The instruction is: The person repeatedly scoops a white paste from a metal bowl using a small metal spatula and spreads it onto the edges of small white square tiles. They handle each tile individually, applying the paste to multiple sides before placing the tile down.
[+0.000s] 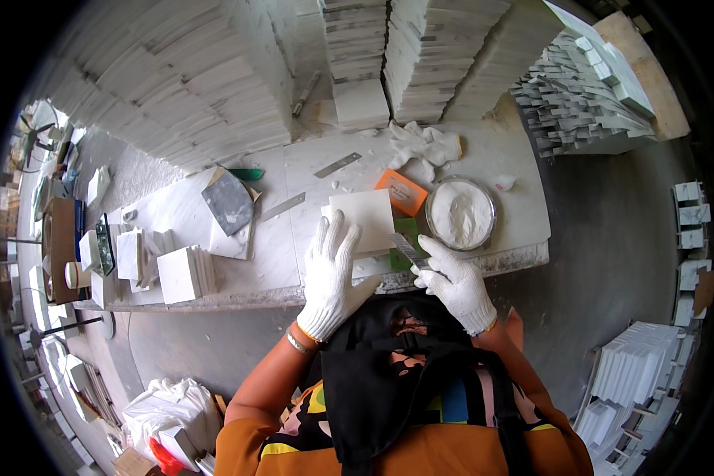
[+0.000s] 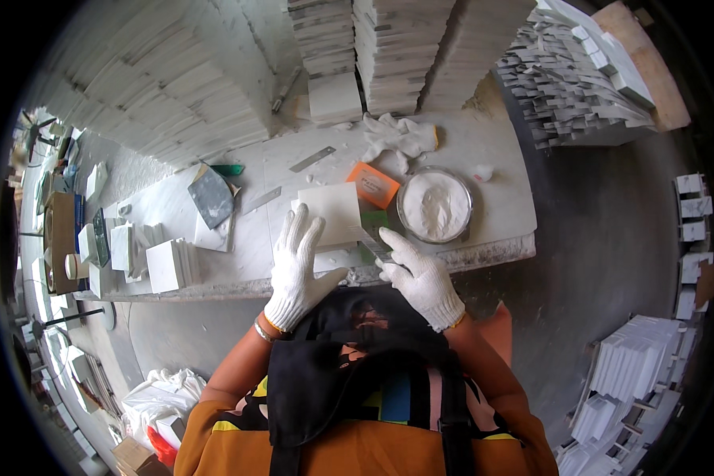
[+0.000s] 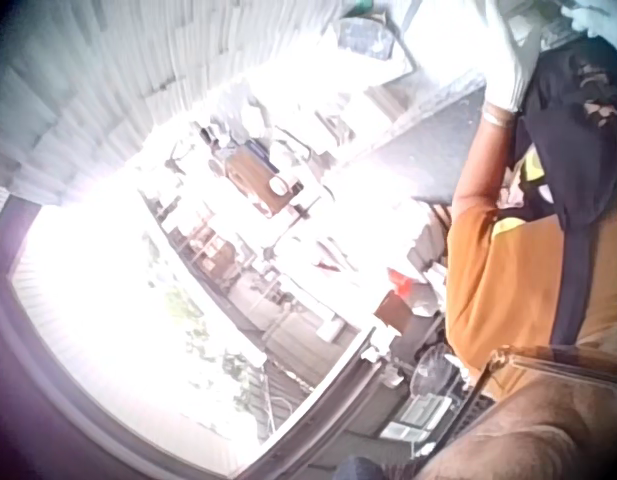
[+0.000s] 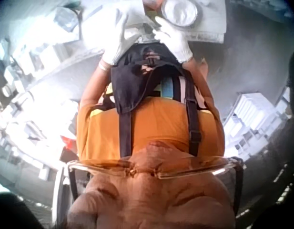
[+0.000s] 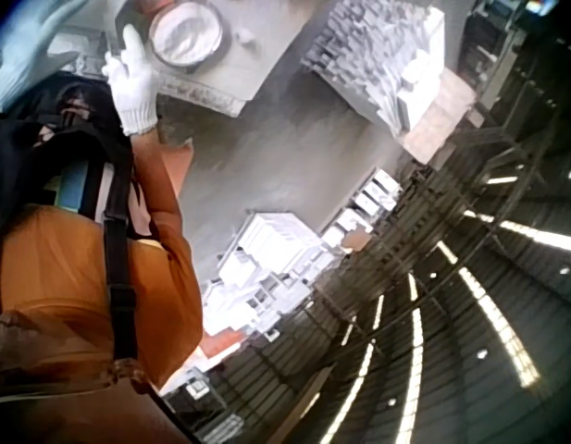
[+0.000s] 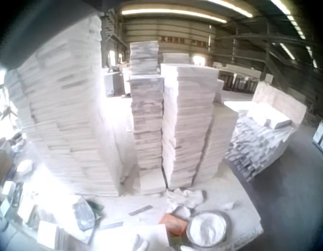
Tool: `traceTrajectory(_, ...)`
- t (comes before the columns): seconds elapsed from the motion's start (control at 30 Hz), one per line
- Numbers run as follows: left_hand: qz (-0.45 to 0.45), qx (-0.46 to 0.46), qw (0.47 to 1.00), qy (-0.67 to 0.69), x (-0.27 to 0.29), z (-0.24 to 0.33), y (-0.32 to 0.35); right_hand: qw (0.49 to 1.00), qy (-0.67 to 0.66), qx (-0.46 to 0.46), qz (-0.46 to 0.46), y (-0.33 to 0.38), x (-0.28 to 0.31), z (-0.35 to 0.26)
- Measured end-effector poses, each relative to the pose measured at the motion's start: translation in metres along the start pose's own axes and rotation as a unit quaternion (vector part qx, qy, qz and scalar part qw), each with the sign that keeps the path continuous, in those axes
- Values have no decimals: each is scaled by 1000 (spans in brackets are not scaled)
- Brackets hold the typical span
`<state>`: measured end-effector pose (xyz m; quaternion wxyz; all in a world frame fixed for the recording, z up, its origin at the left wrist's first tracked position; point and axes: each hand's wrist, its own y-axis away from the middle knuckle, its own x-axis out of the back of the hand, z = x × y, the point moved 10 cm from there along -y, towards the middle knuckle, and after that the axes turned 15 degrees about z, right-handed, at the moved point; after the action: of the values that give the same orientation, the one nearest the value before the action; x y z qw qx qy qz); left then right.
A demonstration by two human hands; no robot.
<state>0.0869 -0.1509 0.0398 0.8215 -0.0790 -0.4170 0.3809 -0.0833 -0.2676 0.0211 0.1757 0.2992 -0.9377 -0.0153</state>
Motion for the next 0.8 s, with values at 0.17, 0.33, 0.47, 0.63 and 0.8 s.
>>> traceTrajectory(0.17, -45, -51, 998, 2, 4, 7, -2, 996, -58, -61, -12, -1, -2, -4)
traceTrajectory(0.33, -53, -27, 998, 27, -1, 17, -8, 991, -94, -94, -20, -5, -4, -6)
traceTrajectory(0.47, -80, 60, 988, 116, 2, 23, -16, 993, -100, -65, -25, -9, -6, -15)
traceTrajectory(0.63, -159, 212, 916, 301, -31, 14, -9, 996, -40, 6, -74, -7, -21, -45)
traceTrajectory(0.8, -177, 281, 888, 318, -35, 11, -15, 997, -16, 36, -73, -12, -13, -50)
